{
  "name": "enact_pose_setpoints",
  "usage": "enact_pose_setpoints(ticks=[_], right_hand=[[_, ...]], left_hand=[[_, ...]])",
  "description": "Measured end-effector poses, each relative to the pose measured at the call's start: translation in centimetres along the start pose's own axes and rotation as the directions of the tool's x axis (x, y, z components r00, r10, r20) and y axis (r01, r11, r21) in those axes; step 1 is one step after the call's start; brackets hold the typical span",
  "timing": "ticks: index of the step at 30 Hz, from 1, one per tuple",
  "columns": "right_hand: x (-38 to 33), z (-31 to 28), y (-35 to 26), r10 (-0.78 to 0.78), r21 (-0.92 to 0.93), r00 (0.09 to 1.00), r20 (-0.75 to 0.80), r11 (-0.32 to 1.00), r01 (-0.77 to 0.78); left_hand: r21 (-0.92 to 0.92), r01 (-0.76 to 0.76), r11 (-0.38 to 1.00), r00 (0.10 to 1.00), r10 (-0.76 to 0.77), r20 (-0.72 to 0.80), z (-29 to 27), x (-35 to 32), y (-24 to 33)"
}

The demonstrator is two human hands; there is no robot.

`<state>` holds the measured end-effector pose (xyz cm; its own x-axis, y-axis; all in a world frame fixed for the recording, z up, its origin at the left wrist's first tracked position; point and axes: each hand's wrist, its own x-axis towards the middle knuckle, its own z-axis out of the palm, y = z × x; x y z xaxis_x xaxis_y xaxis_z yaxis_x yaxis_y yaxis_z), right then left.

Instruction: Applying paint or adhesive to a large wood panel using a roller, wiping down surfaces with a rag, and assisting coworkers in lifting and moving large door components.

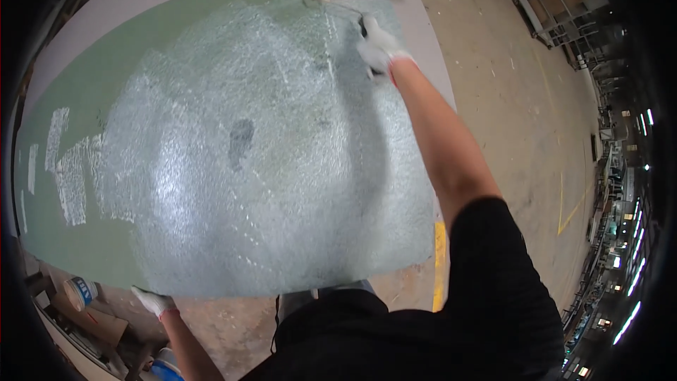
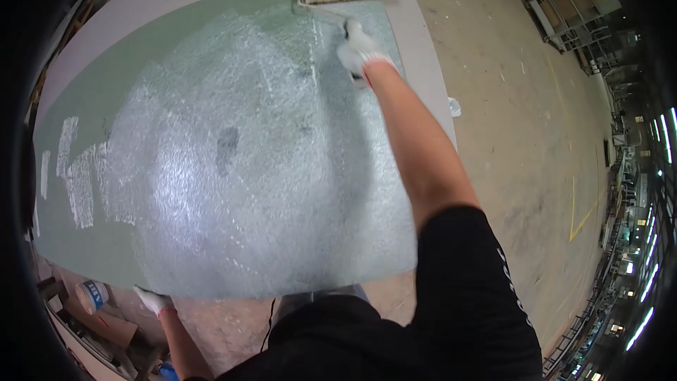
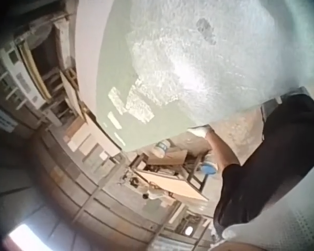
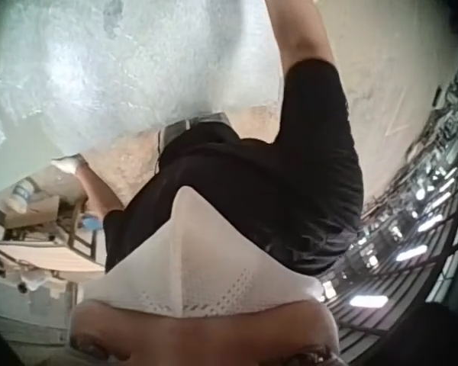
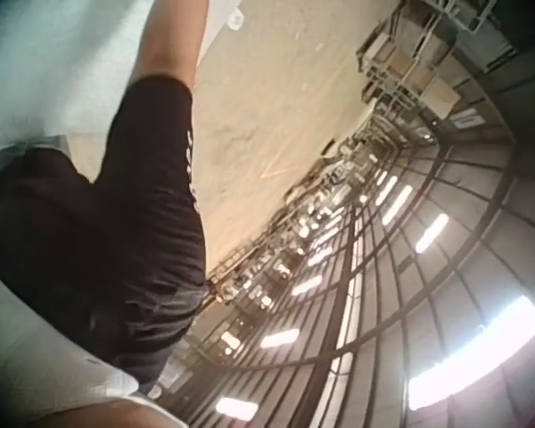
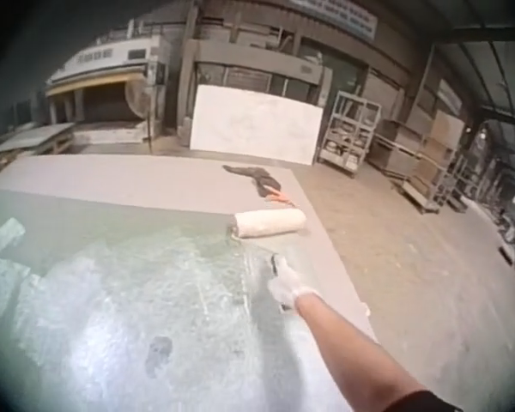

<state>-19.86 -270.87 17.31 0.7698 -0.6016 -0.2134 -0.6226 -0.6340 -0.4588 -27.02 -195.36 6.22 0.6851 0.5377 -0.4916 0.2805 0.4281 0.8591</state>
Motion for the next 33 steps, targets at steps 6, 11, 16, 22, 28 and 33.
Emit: enact_pose_setpoints(ticks=[6, 11, 16, 22, 28, 33], right_hand=[[-33.7, -1.7, 10.7, -0.216, -0.131, 0.975, 0.052, 0.966, 0.221], [-37.5, -10.1, 12.3, 0.230, -0.098, 0.884, 0.408, 0.973, -0.208], [-17.0, -6.9, -2.1, 0.010, -0.142, 0.877, 0.481, 0.988, 0.067], [2.3, 3.4, -14.9, -0.215, -0.020, 0.902, 0.375, 0.971, 0.240], [-11.1, 3.6, -6.2, -0.441, -0.061, 0.880, 0.176, 0.887, 0.457], [-33.3, -5.7, 8.7, 0.058, -0.164, 0.910, 0.411, 0.986, 0.011]], left_hand=[[-0.127, -0.006, 0.992, 1.000, 0.002, -0.027, 1.3, -1.6, 0.5], [-0.180, 0.018, 0.984, 0.999, -0.025, -0.039, 1.3, -1.1, 0.0], [-0.152, -0.058, 0.987, 0.996, 0.046, -0.076, -1.3, 1.3, -0.4], [-0.120, -0.034, 0.992, 0.999, 0.029, -0.042, -0.3, 2.1, -1.5], [-0.092, -0.166, 0.982, 0.986, 0.165, -0.022, -3.4, 3.6, -1.0], [-0.153, -0.101, 0.983, 0.989, 0.115, 0.090, -1.8, 1.7, -1.3]])
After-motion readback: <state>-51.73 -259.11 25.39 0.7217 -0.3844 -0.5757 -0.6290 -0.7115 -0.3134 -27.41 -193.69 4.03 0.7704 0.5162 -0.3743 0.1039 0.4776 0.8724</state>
